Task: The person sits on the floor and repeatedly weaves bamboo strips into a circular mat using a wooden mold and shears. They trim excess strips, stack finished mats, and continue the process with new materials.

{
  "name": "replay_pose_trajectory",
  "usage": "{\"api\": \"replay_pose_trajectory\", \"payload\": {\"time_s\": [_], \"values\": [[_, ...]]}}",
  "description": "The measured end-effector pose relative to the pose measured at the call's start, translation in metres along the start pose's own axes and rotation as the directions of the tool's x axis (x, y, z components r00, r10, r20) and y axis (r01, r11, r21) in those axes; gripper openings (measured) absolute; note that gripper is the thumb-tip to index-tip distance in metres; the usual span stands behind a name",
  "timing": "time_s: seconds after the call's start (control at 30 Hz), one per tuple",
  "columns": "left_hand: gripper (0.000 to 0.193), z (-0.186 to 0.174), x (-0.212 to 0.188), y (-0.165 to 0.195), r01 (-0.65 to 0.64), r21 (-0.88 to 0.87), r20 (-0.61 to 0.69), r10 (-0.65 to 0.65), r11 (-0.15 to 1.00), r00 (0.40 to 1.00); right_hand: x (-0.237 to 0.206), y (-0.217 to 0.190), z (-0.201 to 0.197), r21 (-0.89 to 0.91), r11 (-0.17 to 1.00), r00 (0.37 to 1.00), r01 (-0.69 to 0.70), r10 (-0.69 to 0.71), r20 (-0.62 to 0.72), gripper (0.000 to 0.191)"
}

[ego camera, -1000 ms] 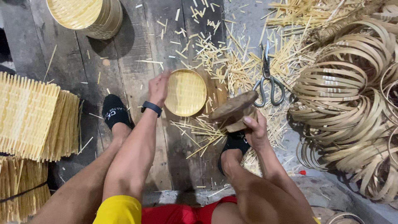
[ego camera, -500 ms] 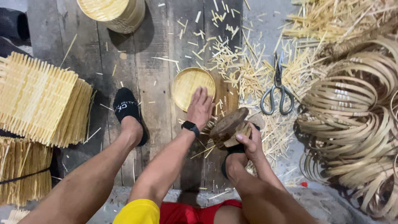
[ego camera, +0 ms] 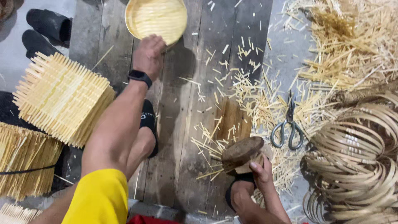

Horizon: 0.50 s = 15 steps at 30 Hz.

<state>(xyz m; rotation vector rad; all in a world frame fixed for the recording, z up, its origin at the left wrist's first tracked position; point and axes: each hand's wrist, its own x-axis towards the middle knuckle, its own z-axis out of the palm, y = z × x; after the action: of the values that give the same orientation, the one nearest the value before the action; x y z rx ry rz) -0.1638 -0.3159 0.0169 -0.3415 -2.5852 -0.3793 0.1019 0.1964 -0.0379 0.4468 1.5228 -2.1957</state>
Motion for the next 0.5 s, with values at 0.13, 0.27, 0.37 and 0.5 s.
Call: {"api": "replay_pose_trajectory", "payload": {"time_s": [0.13,0.27,0.37,0.5], "values": [[0.02,-0.003,0.027,-0.026,0.109,0.076,0.041,-0.113,0.991,0.993,0.005,-0.001,0.002,0.049,0.997,0.998,-0.055,0.054,0.01,0.075],[0.014,0.0,0.034,-0.036,0.136,0.067,0.118,-0.143,0.988,0.983,0.009,0.0,0.0,0.06,0.995,0.996,-0.084,0.084,-0.004,0.078],[0.012,0.001,0.035,-0.035,0.183,0.044,0.129,-0.187,0.982,0.974,0.009,0.004,-0.004,0.066,0.994,0.996,-0.084,0.085,-0.009,0.08],[0.018,0.003,0.035,-0.037,0.121,0.021,0.056,-0.122,0.992,0.991,0.01,0.011,-0.007,0.092,0.992,0.995,-0.089,0.092,-0.028,0.08]]}}
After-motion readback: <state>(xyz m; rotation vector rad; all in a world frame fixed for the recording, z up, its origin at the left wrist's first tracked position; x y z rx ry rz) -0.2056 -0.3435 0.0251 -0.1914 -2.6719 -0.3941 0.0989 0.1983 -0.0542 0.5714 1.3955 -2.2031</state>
